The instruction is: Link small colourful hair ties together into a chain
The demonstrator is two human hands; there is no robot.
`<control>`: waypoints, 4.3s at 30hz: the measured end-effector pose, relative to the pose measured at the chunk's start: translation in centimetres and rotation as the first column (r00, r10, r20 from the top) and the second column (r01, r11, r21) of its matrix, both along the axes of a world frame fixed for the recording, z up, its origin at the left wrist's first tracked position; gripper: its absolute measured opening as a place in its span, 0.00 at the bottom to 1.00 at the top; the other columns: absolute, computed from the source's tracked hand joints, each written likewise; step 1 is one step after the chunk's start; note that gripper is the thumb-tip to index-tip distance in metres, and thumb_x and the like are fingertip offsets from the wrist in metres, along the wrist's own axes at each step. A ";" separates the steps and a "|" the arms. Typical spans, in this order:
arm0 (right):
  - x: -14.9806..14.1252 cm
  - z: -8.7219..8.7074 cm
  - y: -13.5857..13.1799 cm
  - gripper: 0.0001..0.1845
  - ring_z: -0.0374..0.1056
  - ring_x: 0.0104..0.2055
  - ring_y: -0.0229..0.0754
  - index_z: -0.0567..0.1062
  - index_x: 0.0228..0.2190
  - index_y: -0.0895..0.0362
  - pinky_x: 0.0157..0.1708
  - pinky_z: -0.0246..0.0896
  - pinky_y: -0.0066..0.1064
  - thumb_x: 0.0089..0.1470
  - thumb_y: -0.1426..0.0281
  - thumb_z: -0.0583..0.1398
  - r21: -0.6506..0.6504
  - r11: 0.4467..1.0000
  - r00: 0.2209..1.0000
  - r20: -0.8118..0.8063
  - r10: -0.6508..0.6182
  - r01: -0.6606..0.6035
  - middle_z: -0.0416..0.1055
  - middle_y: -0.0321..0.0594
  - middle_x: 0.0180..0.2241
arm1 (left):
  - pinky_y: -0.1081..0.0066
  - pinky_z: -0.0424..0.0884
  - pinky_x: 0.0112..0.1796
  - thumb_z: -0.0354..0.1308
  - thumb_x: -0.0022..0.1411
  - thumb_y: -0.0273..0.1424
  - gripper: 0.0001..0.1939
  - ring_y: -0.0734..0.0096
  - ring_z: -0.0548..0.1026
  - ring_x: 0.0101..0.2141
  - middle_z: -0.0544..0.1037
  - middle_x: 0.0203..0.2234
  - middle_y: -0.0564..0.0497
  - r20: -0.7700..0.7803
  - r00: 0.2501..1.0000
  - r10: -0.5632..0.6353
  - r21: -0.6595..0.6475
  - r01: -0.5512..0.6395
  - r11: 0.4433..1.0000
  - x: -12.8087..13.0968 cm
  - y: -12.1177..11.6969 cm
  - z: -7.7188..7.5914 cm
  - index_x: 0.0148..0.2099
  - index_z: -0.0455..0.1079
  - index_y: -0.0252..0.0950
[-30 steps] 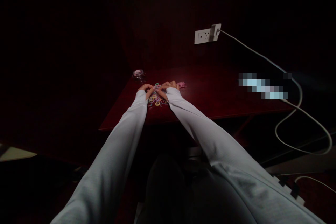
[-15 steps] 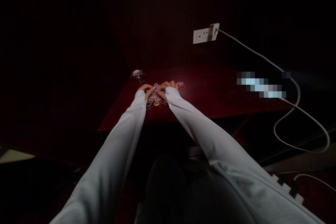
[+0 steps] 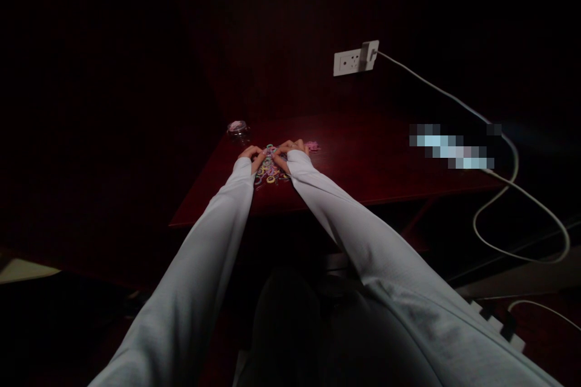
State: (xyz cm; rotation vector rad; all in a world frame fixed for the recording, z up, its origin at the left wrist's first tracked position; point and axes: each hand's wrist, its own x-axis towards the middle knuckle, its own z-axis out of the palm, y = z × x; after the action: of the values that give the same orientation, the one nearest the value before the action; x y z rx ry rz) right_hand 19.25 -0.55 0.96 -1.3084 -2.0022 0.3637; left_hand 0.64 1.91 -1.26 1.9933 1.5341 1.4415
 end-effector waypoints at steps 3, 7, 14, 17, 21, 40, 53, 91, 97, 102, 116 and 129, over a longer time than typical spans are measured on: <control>0.0 0.2 -0.2 0.10 0.64 0.58 0.53 0.85 0.38 0.51 0.59 0.53 0.45 0.66 0.63 0.63 0.005 1.000 1.000 -0.010 -0.019 0.019 0.80 0.41 0.51 | 0.68 0.61 0.33 0.60 0.63 0.49 0.21 0.67 0.64 0.29 0.66 0.25 0.53 0.014 1.000 0.020 0.023 -0.021 1.000 0.0 -0.1 0.0 0.26 0.64 0.41; 0.0 0.4 -0.5 0.10 0.63 0.59 0.53 0.85 0.39 0.52 0.60 0.54 0.46 0.66 0.64 0.62 -0.004 0.999 0.999 -0.015 -0.033 0.033 0.80 0.42 0.52 | 0.68 0.60 0.32 0.60 0.65 0.50 0.22 0.67 0.64 0.29 0.65 0.25 0.53 0.020 0.999 0.035 0.034 -0.035 0.999 0.0 -0.2 -0.1 0.26 0.63 0.41; -0.3 -0.1 0.3 0.13 0.61 0.60 0.56 0.85 0.39 0.51 0.62 0.51 0.48 0.68 0.62 0.60 0.014 0.997 0.996 -0.055 -0.069 0.070 0.79 0.44 0.52 | 0.69 0.63 0.34 0.64 0.62 0.34 0.14 0.69 0.66 0.29 0.67 0.26 0.54 0.009 0.997 0.077 0.015 -0.077 0.997 0.0 -0.1 0.0 0.26 0.65 0.39; -0.6 -0.5 0.9 0.12 0.62 0.60 0.55 0.86 0.40 0.51 0.63 0.50 0.49 0.67 0.61 0.62 0.022 0.996 0.995 -0.061 -0.085 0.086 0.80 0.42 0.52 | 0.69 0.67 0.36 0.64 0.62 0.32 0.09 0.67 0.71 0.33 0.73 0.31 0.52 0.032 0.998 0.055 0.048 -0.056 0.997 0.1 -0.2 0.1 0.29 0.71 0.39; -0.9 -0.9 1.2 0.11 0.62 0.60 0.54 0.86 0.41 0.49 0.64 0.50 0.49 0.67 0.61 0.63 0.033 0.997 0.995 -0.061 -0.074 0.076 0.80 0.40 0.52 | 0.66 0.73 0.47 0.60 0.71 0.39 0.14 0.63 0.77 0.41 0.77 0.35 0.49 0.064 0.998 -0.008 0.065 0.003 0.998 0.3 -0.1 0.0 0.32 0.77 0.40; -0.5 0.0 0.0 0.10 0.62 0.60 0.55 0.86 0.37 0.51 0.60 0.52 0.47 0.64 0.61 0.64 -0.017 0.998 0.998 -0.012 -0.060 0.060 0.79 0.41 0.51 | 0.64 0.72 0.42 0.65 0.64 0.49 0.19 0.62 0.76 0.39 0.79 0.34 0.48 0.011 0.997 -0.082 0.101 0.080 0.992 0.2 -0.2 0.3 0.29 0.72 0.40; -0.2 0.2 -0.3 0.08 0.62 0.59 0.52 0.84 0.36 0.51 0.60 0.52 0.44 0.64 0.64 0.64 0.004 1.000 0.999 0.015 -0.029 0.029 0.79 0.39 0.51 | 0.66 0.69 0.39 0.65 0.64 0.41 0.15 0.64 0.73 0.35 0.77 0.32 0.50 0.021 0.999 -0.046 0.063 0.044 0.997 0.2 -0.2 0.3 0.28 0.71 0.40; -0.1 -0.1 -0.3 0.14 0.62 0.59 0.55 0.86 0.38 0.50 0.58 0.44 0.46 0.68 0.58 0.63 0.035 0.999 1.000 -0.015 0.022 -0.021 0.81 0.41 0.49 | 0.67 0.70 0.37 0.67 0.65 0.37 0.15 0.66 0.73 0.31 0.75 0.27 0.52 0.045 0.998 -0.049 0.084 0.046 0.995 -0.3 0.8 -0.6 0.26 0.72 0.40; -0.1 -0.2 -0.1 0.15 0.62 0.59 0.56 0.87 0.40 0.50 0.57 0.45 0.46 0.68 0.56 0.63 0.034 0.999 1.000 -0.010 -0.005 0.005 0.81 0.43 0.51 | 0.67 0.70 0.37 0.66 0.65 0.35 0.15 0.66 0.73 0.31 0.76 0.28 0.52 0.052 0.997 -0.061 0.095 0.056 0.994 -0.3 0.6 -0.4 0.26 0.72 0.39; 0.0 -0.7 0.3 0.17 0.62 0.59 0.57 0.87 0.39 0.49 0.58 0.45 0.47 0.68 0.53 0.63 0.059 0.998 1.000 -0.009 0.008 -0.007 0.81 0.43 0.50 | 0.67 0.71 0.36 0.65 0.64 0.38 0.16 0.66 0.74 0.32 0.77 0.27 0.51 0.055 0.997 -0.058 0.100 0.053 0.994 -0.2 0.7 -0.4 0.25 0.70 0.40; -0.5 -1.2 0.8 0.14 0.61 0.58 0.56 0.86 0.38 0.50 0.58 0.42 0.48 0.67 0.57 0.63 0.073 0.997 0.998 0.055 0.024 -0.028 0.79 0.42 0.50 | 0.68 0.73 0.36 0.61 0.52 0.26 0.11 0.68 0.75 0.32 0.79 0.28 0.49 0.039 0.999 -0.006 0.089 0.002 0.996 0.1 0.5 0.0 0.20 0.66 0.39; -1.2 -2.0 1.6 0.08 0.61 0.56 0.53 0.86 0.33 0.46 0.57 0.45 0.47 0.61 0.61 0.65 0.108 0.994 1.000 -0.006 -0.016 0.016 0.82 0.35 0.49 | 0.70 0.67 0.30 0.60 0.50 0.25 0.10 0.71 0.70 0.27 0.77 0.26 0.51 0.073 0.997 0.003 0.116 -0.011 0.993 0.6 0.1 0.5 0.20 0.66 0.39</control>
State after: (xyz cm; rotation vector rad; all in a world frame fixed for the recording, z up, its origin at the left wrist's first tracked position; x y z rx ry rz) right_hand 18.03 1.06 -1.05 -1.2544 -1.9780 0.2473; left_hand 1.21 1.97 -0.81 1.9771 1.4597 1.6221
